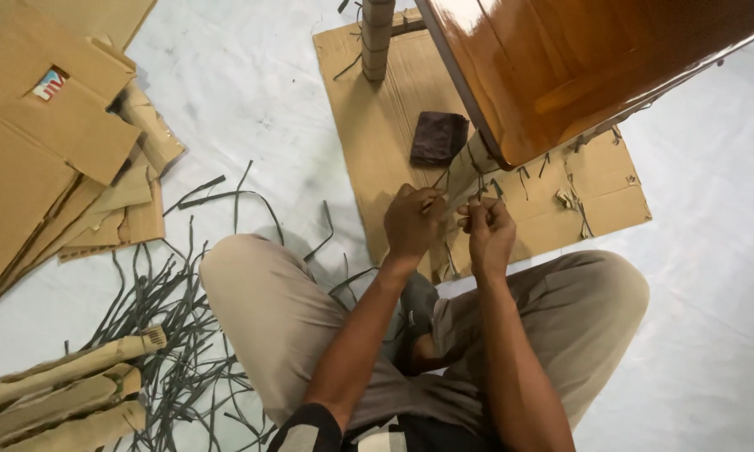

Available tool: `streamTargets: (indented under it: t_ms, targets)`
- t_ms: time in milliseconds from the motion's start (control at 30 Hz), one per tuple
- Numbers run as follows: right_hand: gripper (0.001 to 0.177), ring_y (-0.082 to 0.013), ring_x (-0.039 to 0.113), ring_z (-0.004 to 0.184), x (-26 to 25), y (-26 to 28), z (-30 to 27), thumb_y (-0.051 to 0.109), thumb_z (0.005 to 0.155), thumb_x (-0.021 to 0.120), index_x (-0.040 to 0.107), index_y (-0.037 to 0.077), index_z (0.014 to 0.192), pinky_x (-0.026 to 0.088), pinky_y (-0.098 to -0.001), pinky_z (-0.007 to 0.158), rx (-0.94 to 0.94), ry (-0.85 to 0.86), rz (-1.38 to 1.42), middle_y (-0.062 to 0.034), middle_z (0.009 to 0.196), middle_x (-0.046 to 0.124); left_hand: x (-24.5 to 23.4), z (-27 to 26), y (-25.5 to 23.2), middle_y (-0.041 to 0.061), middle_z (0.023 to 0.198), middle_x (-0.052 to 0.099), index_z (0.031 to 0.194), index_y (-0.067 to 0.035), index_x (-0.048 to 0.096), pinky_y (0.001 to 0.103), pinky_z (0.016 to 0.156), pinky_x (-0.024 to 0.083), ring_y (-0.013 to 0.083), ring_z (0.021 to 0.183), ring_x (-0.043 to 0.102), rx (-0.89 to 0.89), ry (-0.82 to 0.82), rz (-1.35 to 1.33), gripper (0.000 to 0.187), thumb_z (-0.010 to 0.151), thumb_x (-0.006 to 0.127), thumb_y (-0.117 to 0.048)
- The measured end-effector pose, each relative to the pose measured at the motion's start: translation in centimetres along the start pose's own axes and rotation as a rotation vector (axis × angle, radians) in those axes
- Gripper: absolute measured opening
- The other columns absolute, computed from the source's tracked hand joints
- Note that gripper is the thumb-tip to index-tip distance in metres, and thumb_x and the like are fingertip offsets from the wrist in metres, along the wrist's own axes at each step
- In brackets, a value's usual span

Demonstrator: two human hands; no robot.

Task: Wrapping wooden table legs with cardboard and securing them with plastic straps for protection.

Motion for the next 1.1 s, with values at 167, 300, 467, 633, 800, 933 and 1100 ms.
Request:
streamTargets:
  t_ms: [167, 300, 467, 633, 800, 933, 1100]
  targets:
    - [0.012, -0.0129, 0.067, 0.066, -0.6, -1.6, 0.5, 0.012, 0.102, 0.063, 0.065, 0.000, 0.100, 0.053, -0.0224, 0.061, 0.027, -0.002, 0.043, -0.0124, 0.082, 0.072, -0.6, 0.0, -1.6, 0.011, 0.082, 0.059, 0.092, -0.015, 0.079, 0.047, 0.073, 0.056, 0.0397, 0.082, 0.068, 0.104, -0.059, -0.071, 0.016, 0.083, 0.072, -0.026]
    - [0.017, -0.0127, 0.069, 0.068, -1.1, -1.9, 0.9, 0.018, 0.103, 0.066, 0.065, 0.001, 0.103, 0.057, -0.0235, 0.064, 0.041, -0.026, 0.088, -0.0115, 0.085, 0.071, -0.2, 0.1, -1.0, 0.011, 0.077, 0.065, 0.094, -0.014, 0.080, 0.041, 0.074, 0.056, 0.0298, 0.077, 0.070, 0.071, -0.040, -0.199, 0.014, 0.086, 0.070, -0.021]
    - [0.013, -0.0122, 0.068, 0.066, -0.6, -1.4, 0.6, 0.013, 0.103, 0.065, 0.065, 0.000, 0.099, 0.057, -0.0222, 0.064, 0.042, -0.026, 0.085, -0.0104, 0.082, 0.069, 0.9, 0.2, 0.2, 0.010, 0.075, 0.068, 0.093, -0.012, 0.079, 0.038, 0.072, 0.056, 0.0251, 0.075, 0.071, 0.098, -0.029, -0.260, 0.012, 0.086, 0.074, -0.020]
    - [0.010, -0.0128, 0.065, 0.068, -0.3, -0.5, 0.1, 0.011, 0.100, 0.068, 0.064, 0.004, 0.093, 0.053, -0.0247, 0.066, 0.034, -0.012, 0.057, -0.0087, 0.079, 0.067, 1.8, 0.3, 1.8, 0.012, 0.077, 0.073, 0.099, -0.011, 0.077, 0.040, 0.072, 0.055, 0.0248, 0.074, 0.072, -0.023, 0.102, -0.323, 0.019, 0.087, 0.075, -0.025]
    - [0.017, -0.0104, 0.052, 0.072, -0.4, -0.6, -0.1, 0.022, 0.099, 0.072, 0.070, 0.011, 0.087, 0.043, -0.0292, 0.067, 0.026, 0.009, -0.116, -0.0044, 0.072, 0.061, 2.7, 0.1, 2.9, 0.006, 0.080, 0.076, 0.101, -0.014, 0.079, 0.036, 0.071, 0.055, 0.0210, 0.078, 0.073, -0.162, 0.222, -0.272, 0.022, 0.083, 0.074, -0.025]
    - [0.022, -0.0116, 0.050, 0.073, -0.2, 0.2, -0.4, 0.026, 0.100, 0.074, 0.070, 0.010, 0.086, 0.041, -0.0296, 0.067, 0.018, 0.016, -0.131, -0.0042, 0.071, 0.057, 1.8, 0.2, 2.0, 0.005, 0.081, 0.077, 0.101, -0.016, 0.078, 0.038, 0.073, 0.056, 0.0257, 0.081, 0.075, -0.187, 0.246, -0.231, 0.022, 0.083, 0.071, -0.026]
    - [0.018, -0.0125, 0.056, 0.075, 0.3, -1.0, 0.2, 0.021, 0.097, 0.075, 0.069, 0.008, 0.086, 0.044, -0.0264, 0.072, 0.058, 0.028, 0.006, -0.0042, 0.074, 0.061, 1.8, 0.4, 1.5, 0.017, 0.107, 0.075, 0.101, -0.014, 0.079, 0.052, 0.091, 0.053, 0.0450, 0.111, 0.067, -0.134, 0.300, -0.221, 0.025, 0.081, 0.073, -0.028]
Point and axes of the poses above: each hand's wrist, its own z-axis towards the middle knuckle, its own x-axis out of the palm, y = z × x, the point moved 5 cm from there along z, towards the middle knuckle
